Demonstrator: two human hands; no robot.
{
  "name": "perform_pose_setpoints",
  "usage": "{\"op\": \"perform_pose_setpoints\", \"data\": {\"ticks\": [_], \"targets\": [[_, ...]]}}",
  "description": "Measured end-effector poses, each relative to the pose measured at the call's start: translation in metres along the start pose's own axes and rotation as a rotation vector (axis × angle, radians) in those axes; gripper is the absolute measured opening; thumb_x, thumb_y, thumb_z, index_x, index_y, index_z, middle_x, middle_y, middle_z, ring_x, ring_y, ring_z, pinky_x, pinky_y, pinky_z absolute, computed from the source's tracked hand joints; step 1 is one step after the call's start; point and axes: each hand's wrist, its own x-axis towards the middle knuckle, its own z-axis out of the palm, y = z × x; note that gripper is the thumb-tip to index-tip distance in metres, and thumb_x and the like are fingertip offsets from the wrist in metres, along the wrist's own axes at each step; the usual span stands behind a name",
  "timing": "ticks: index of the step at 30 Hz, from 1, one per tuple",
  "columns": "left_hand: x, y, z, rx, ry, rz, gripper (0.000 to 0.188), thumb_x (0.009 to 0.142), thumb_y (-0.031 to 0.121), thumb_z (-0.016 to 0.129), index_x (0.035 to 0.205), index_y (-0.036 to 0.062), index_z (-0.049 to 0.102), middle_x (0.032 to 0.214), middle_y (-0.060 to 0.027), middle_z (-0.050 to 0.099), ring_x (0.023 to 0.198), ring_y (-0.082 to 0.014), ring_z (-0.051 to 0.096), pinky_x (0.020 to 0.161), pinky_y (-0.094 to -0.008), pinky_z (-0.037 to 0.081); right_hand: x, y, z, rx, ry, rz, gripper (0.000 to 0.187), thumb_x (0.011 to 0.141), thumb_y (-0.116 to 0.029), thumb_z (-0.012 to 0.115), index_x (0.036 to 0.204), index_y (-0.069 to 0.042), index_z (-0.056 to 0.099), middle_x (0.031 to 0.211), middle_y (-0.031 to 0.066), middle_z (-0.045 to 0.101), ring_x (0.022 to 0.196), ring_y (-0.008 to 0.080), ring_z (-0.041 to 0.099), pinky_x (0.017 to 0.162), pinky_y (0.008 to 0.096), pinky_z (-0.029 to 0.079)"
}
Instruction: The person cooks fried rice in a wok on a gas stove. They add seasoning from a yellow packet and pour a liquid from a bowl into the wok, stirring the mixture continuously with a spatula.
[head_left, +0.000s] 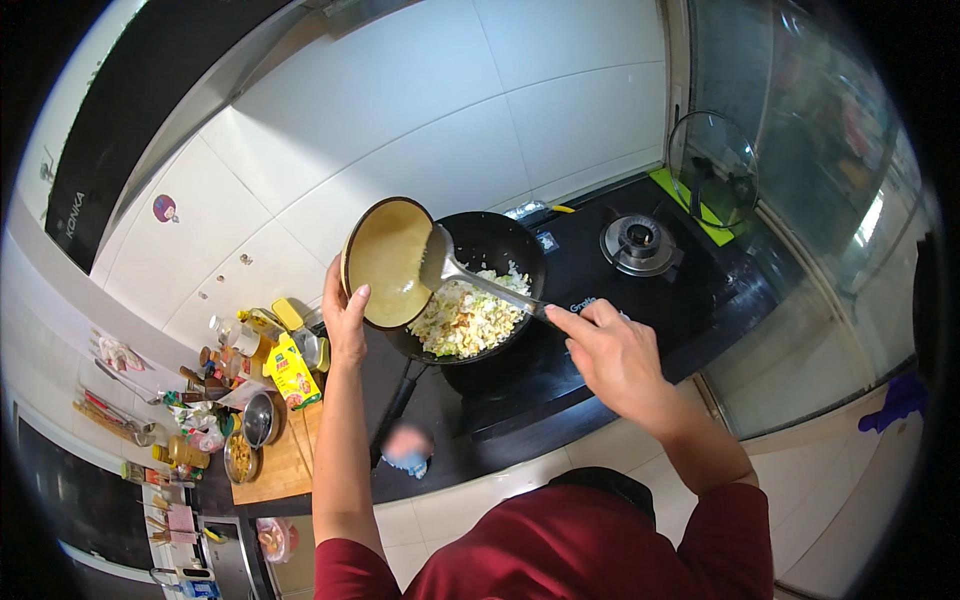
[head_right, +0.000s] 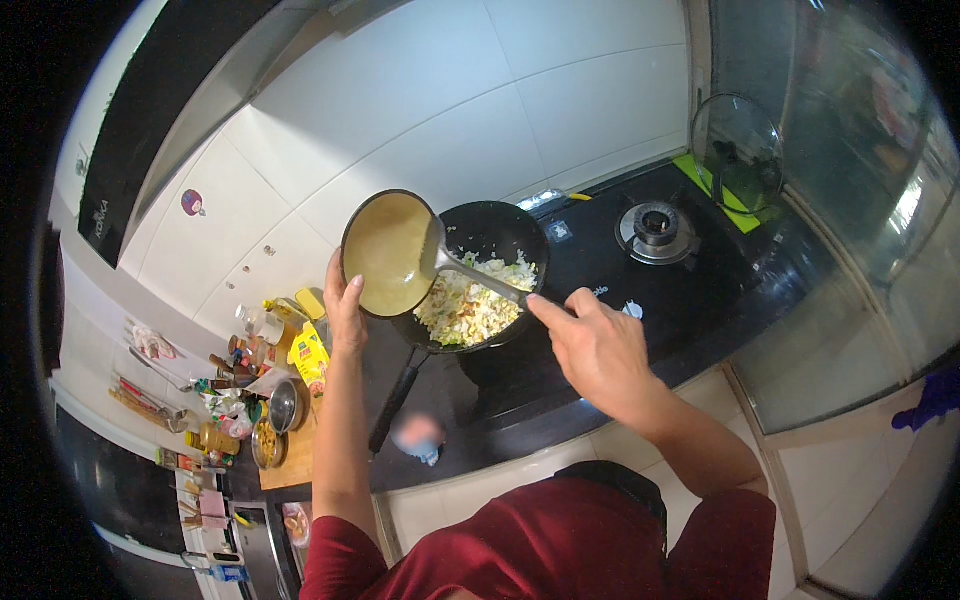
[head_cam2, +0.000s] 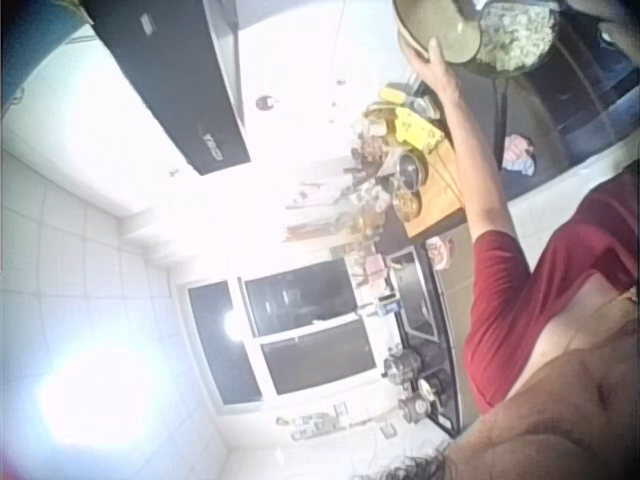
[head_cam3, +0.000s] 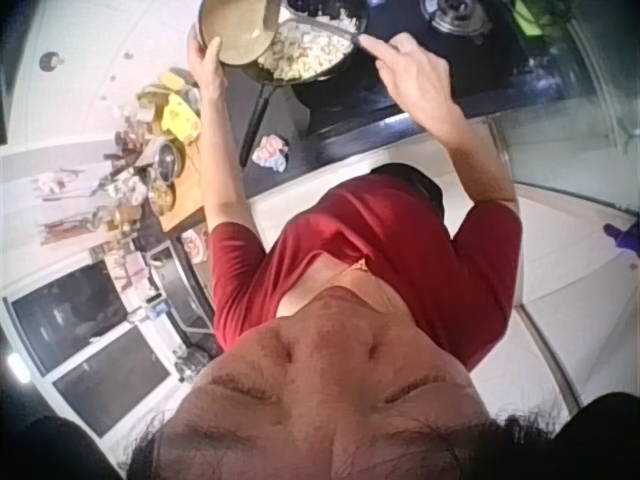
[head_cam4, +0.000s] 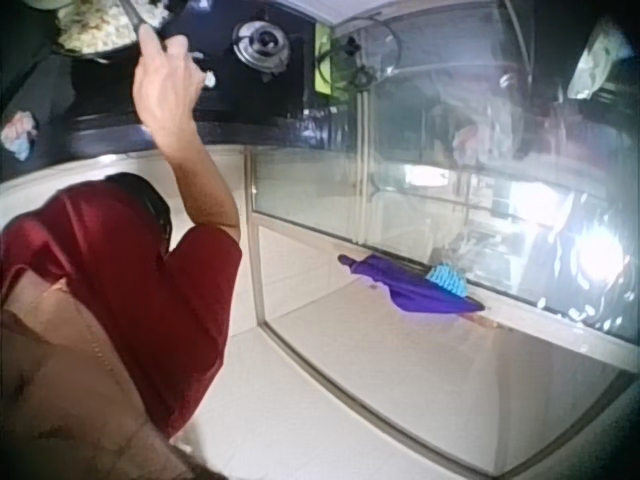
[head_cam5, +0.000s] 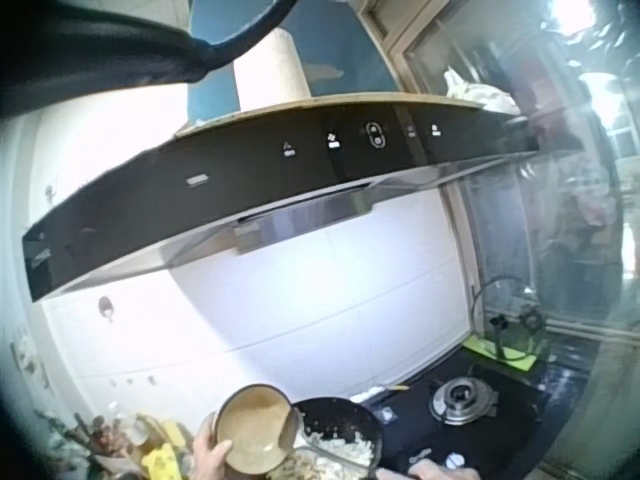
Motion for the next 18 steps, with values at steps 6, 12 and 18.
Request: {"op": "perform_pose_setpoints", "data": {"ticks": [6, 12, 18], "targets": [[-0.002, -0.016, 0.003, -0.068, 0.022, -0.010, 0.079, 0.085, 0.037, 0.070, 0.145, -0.0024, 0.036, 0.140, -0.0148, 0.049, 0.130, -0.0249, 0.046, 0.111, -0.0379, 0.032, -0.003, 0.001, 0.025, -0.168, 0.138, -0.099, 0.043, 0.077, -0.004, 0.067, 0.119, -0.014, 0.067, 0.086, 0.0088, 0.057, 0.069, 0.0275, 0.061, 0.060, 0.0391, 0.050], [-0.012, -0.039, -0.019, -0.378, 0.198, -0.254, 0.077, 0.089, 0.051, 0.064, 0.144, 0.0035, 0.038, 0.139, -0.0120, 0.050, 0.128, -0.0258, 0.049, 0.107, -0.0420, 0.039, -0.007, -0.003, 0.016, 0.062, 0.088, 0.032, 0.044, 0.080, -0.005, 0.066, 0.123, -0.015, 0.064, 0.092, 0.0097, 0.058, 0.075, 0.0298, 0.063, 0.063, 0.0410, 0.051], [-0.019, -0.040, -0.006, -0.419, 0.218, -0.305, 0.079, 0.087, 0.062, 0.060, 0.141, 0.0081, 0.042, 0.140, -0.0084, 0.050, 0.128, -0.0257, 0.048, 0.107, -0.0426, 0.040, -0.012, -0.033, 0.038, 0.368, 0.033, 0.029, 0.046, 0.081, -0.004, 0.067, 0.125, -0.015, 0.063, 0.091, 0.0089, 0.058, 0.073, 0.0287, 0.063, 0.063, 0.0374, 0.051]]}}
